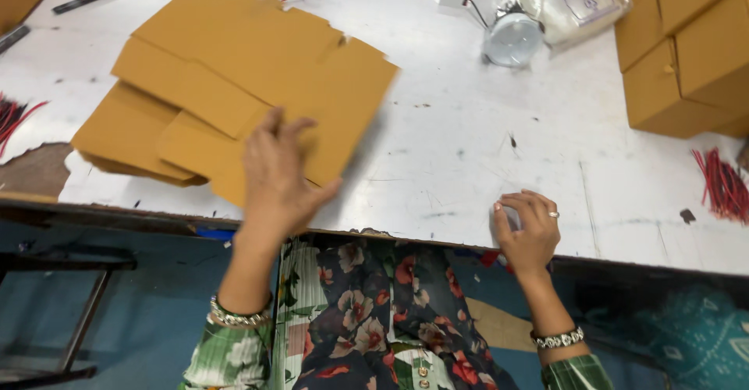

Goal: The person assembles flat cardboard boxes, places a packaged cylindrical object and a small white adapter into each, and closes the flaps. The process is repeated multiple times at a workbench with stacks of flat boxes and packaged items nearby.

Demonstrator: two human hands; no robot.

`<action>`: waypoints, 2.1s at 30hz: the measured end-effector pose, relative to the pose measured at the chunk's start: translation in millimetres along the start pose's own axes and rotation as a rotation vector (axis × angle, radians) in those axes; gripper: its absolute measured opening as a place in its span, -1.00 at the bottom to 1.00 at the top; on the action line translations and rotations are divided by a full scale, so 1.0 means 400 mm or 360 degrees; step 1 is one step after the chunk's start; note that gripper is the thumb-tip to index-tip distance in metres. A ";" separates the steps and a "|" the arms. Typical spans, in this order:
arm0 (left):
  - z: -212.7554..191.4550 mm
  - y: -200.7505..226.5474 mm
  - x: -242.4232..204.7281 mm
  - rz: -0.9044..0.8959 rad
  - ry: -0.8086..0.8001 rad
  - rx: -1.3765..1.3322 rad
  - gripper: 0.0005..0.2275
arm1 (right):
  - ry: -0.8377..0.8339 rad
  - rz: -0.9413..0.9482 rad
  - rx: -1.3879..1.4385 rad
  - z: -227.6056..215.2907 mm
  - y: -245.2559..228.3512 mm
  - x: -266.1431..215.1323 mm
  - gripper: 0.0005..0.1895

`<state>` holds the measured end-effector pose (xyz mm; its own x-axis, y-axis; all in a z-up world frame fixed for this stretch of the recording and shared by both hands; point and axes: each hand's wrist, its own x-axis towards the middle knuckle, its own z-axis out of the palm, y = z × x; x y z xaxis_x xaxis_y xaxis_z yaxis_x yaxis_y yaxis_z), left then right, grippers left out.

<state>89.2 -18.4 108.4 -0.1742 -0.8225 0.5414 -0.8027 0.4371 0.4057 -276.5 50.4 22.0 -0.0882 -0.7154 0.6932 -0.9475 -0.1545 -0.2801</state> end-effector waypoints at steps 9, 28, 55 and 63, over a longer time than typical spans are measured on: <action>0.136 0.269 -0.175 0.0258 -0.0202 -0.0479 -0.25 | -0.0203 0.1439 0.2610 0.138 -0.177 0.020 -0.47; 0.201 0.169 -0.132 -0.0311 -0.0213 -0.1449 -0.45 | -0.0679 -0.0439 -0.0235 -0.304 -0.145 0.372 -0.60; 0.006 0.256 -0.038 0.0569 0.0048 -0.0915 -0.87 | -0.0567 -0.0137 0.0470 -0.226 -0.198 0.282 0.05; -0.317 0.376 0.010 0.1046 -0.0088 -0.0614 -0.83 | -0.1055 -0.0111 0.1448 -0.344 -0.280 0.275 0.00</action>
<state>40.1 90.2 265.2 -0.5837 -0.3616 0.7270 -0.2696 0.9309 0.2465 -222.3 82.6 221.1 0.3937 -0.8646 0.3124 -0.3437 -0.4536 -0.8223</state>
